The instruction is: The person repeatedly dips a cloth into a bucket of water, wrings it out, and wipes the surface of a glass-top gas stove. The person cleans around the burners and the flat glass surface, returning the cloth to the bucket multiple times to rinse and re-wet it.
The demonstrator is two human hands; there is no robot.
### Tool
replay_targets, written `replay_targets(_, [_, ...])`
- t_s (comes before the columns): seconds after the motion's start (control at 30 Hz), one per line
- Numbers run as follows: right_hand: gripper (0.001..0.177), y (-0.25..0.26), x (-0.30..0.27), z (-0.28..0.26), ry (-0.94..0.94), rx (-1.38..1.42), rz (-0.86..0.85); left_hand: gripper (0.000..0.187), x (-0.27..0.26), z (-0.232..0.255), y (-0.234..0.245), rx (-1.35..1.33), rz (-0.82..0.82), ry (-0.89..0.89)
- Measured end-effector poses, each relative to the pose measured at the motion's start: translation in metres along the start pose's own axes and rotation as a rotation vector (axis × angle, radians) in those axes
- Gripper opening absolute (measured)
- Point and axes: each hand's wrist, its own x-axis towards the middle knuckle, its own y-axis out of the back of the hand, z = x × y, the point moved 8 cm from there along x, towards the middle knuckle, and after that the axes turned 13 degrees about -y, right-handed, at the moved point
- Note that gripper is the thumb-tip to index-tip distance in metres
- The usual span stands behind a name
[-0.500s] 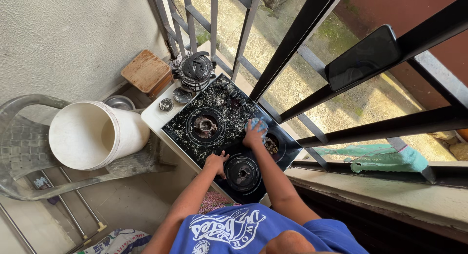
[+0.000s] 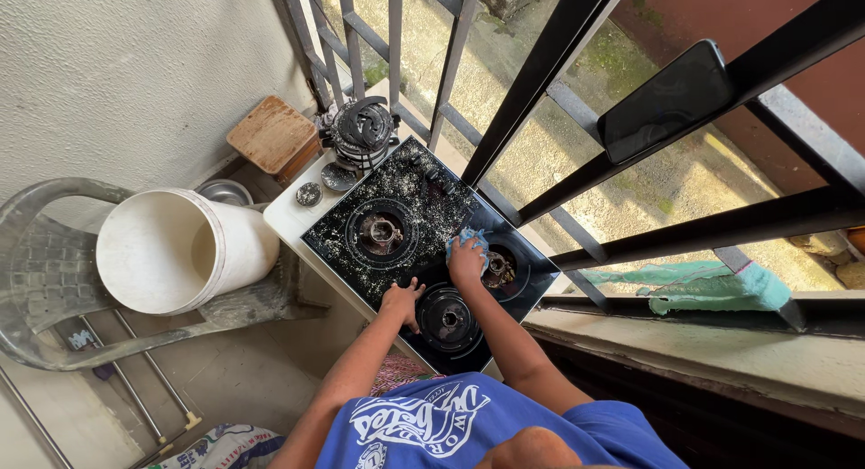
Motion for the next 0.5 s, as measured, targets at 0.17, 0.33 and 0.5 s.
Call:
replay_targets(0.17, [0.022, 0.007, -0.013, -0.005, 0.109, 0.108, 0.093, 0.147, 0.001, -0.001, -0.004, -0.053, 0.002, 0.031])
replay_targets(0.33, [0.039, 0.023, 0.02, 0.014, 0.013, 0.394, 0.06, 0.148, 0.004, -0.002, -0.003, -0.019, 0.016, 0.023])
replay_targets(0.5, [0.059, 0.044, 0.071, 0.078, -0.274, 0.857, -0.007, 0.147, 0.002, 0.0, -0.008, 0.008, 0.001, 0.039])
